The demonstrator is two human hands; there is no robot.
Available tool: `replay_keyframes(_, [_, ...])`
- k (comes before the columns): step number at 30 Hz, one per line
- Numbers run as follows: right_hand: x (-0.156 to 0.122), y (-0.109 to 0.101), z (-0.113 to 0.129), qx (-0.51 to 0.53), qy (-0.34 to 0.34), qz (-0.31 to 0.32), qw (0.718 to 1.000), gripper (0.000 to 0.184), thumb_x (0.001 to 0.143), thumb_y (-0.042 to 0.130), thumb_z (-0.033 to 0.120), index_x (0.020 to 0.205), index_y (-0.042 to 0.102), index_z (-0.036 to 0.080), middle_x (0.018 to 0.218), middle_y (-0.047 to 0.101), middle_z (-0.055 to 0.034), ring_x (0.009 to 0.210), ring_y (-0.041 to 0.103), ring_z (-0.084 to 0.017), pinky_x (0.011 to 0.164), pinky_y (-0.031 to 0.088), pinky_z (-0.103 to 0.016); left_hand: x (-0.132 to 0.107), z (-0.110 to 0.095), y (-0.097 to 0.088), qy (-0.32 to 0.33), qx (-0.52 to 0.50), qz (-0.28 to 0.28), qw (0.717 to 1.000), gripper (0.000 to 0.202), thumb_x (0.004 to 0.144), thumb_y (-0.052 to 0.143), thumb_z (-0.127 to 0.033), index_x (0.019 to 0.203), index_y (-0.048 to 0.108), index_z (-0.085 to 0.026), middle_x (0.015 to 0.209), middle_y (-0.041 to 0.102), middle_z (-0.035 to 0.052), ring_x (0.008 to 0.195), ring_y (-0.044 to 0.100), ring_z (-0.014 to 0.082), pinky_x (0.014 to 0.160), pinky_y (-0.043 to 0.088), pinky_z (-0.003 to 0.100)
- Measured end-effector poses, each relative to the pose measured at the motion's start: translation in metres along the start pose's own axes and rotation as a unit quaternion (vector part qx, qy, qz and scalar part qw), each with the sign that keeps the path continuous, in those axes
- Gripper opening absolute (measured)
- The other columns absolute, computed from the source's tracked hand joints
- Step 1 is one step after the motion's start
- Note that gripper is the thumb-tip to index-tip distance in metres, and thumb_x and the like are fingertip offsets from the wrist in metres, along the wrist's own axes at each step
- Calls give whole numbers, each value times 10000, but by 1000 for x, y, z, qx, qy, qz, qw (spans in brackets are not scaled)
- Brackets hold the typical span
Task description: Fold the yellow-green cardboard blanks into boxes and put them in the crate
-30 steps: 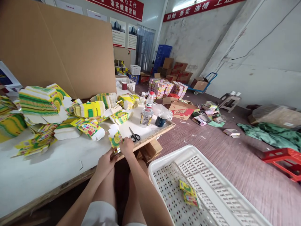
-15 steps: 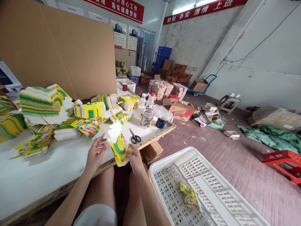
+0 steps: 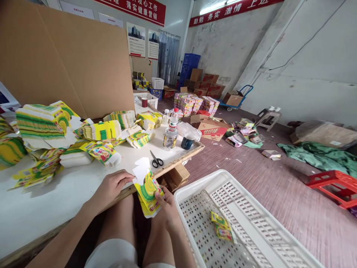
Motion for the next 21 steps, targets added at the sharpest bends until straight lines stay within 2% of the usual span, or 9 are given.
replay_keyframes(3, [-7,-2,-1,10,6,10,1000,377,782,808,445,1063,713,212,982,782,-77,907,732,-285,826,560,-409,3,8,-6,-7,30,-4,1000,222,913,477,-185,796,658,-238,780,714,2,739,679,163,702,510,243])
replay_keyframes(5, [-14,-4,-2,17,10,31,999,385,768,822,420,1075,725,208,980,778,-81,894,729,-280,827,557,-407,9,23,-15,-35,60,-44,997,219,889,448,-170,780,629,-225,767,697,20,731,667,186,704,503,276])
replay_keyframes(8, [-28,-11,0,38,9,66,997,335,729,846,411,980,758,207,913,776,-84,873,725,-283,821,557,-410,14,50,-30,-95,105,-120,983,213,870,413,-173,770,597,-211,756,685,55,733,651,226,708,487,327])
replay_keyframes(10, [-35,-18,2,60,2,64,996,334,701,859,420,956,764,226,947,777,-85,901,721,-290,835,559,-423,10,60,-31,-121,117,-137,976,201,864,418,-196,763,591,-213,732,682,53,716,646,232,695,480,329])
replay_keyframes(13, [-32,-33,6,98,-41,-10,994,447,652,880,461,1032,746,268,1096,760,-83,990,709,-295,900,551,-456,-7,63,-17,-132,106,-103,980,188,856,437,-228,758,597,-229,686,687,13,665,653,204,671,486,292])
replay_keyframes(15, [-23,-46,9,94,-96,-105,985,426,645,871,503,978,742,270,1073,765,-78,1001,710,-287,924,547,-472,-24,63,-9,-143,99,-81,981,196,865,438,-259,758,600,-235,667,692,-1,639,659,192,661,491,277])
replay_keyframes(17, [-12,-59,12,68,-143,-190,969,379,660,845,537,912,724,281,1012,772,-48,995,710,-255,933,547,-446,-39,68,-8,-164,104,-74,978,218,875,427,-285,753,601,-237,665,696,6,638,664,198,657,487,283])
replay_keyframes(19, [0,-67,14,42,-166,-231,958,369,672,823,553,908,695,300,1005,768,-11,1007,703,-214,931,549,-388,-50,78,-12,-188,118,-70,973,229,872,429,-287,724,598,-239,648,690,12,625,654,209,641,470,294])
replay_keyframes(21, [14,-66,14,10,-163,-238,957,374,711,778,579,935,669,300,1030,762,-5,1002,704,-201,880,566,-350,-57,88,-16,-206,129,-58,968,223,858,454,-281,692,598,-242,634,688,13,614,645,218,625,450,299])
Point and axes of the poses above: each hand's wrist, its own x-axis towards the middle knuckle, its own y-axis out of the palm, z = x × y, the point moved 5 cm from there along x, towards the middle knuckle
